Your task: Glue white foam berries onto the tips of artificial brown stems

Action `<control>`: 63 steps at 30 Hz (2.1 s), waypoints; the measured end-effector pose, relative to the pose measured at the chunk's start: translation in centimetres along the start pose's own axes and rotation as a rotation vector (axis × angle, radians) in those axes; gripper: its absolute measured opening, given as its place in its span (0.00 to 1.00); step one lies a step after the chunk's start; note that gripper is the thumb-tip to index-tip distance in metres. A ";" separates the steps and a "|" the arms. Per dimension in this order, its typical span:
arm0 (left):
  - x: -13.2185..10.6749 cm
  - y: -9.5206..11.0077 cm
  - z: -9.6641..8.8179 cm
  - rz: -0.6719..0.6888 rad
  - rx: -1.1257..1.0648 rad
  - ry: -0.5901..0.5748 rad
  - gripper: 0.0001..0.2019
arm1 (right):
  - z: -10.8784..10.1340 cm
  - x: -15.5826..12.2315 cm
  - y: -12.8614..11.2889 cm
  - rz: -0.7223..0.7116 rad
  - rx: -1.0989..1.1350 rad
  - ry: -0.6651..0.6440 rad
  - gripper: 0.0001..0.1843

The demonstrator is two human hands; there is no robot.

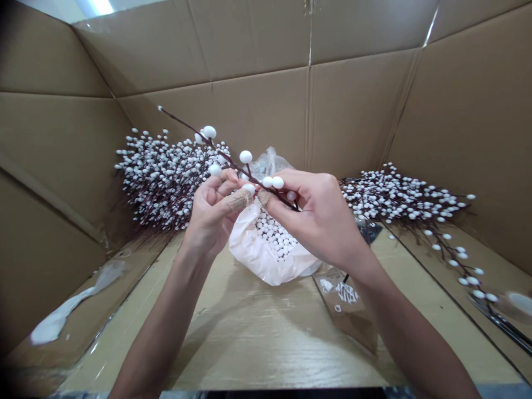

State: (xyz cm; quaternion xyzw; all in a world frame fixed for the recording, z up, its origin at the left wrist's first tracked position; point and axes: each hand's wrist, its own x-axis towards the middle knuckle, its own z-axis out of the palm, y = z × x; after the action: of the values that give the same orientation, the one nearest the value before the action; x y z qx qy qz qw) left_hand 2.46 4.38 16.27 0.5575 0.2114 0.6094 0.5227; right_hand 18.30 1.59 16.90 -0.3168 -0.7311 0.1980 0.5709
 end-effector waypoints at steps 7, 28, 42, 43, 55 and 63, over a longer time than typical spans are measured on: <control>0.0 0.1 -0.2 0.013 0.044 -0.017 0.17 | 0.0 0.0 0.1 0.001 0.009 0.005 0.10; 0.2 0.1 -0.1 0.010 0.000 0.017 0.15 | 0.2 0.3 0.9 0.058 0.129 0.019 0.08; 0.2 -0.3 0.0 0.034 -0.006 0.052 0.12 | 0.0 0.2 0.5 0.049 0.074 -0.020 0.04; 0.2 -0.4 0.0 0.029 -0.011 0.054 0.12 | 0.0 0.2 0.4 0.043 0.054 -0.015 0.05; 0.1 -0.7 0.1 0.023 -0.026 0.051 0.11 | -0.2 0.2 0.3 0.033 -0.014 -0.035 0.10; 0.2 -1.0 0.1 0.051 0.002 0.050 0.13 | -0.1 0.2 0.3 0.027 -0.013 -0.015 0.09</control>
State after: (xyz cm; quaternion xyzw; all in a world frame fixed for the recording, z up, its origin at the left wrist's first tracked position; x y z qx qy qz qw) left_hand 2.95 4.86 15.57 0.5478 0.2107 0.6361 0.5008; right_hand 18.43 1.96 16.87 -0.3288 -0.7325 0.2031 0.5604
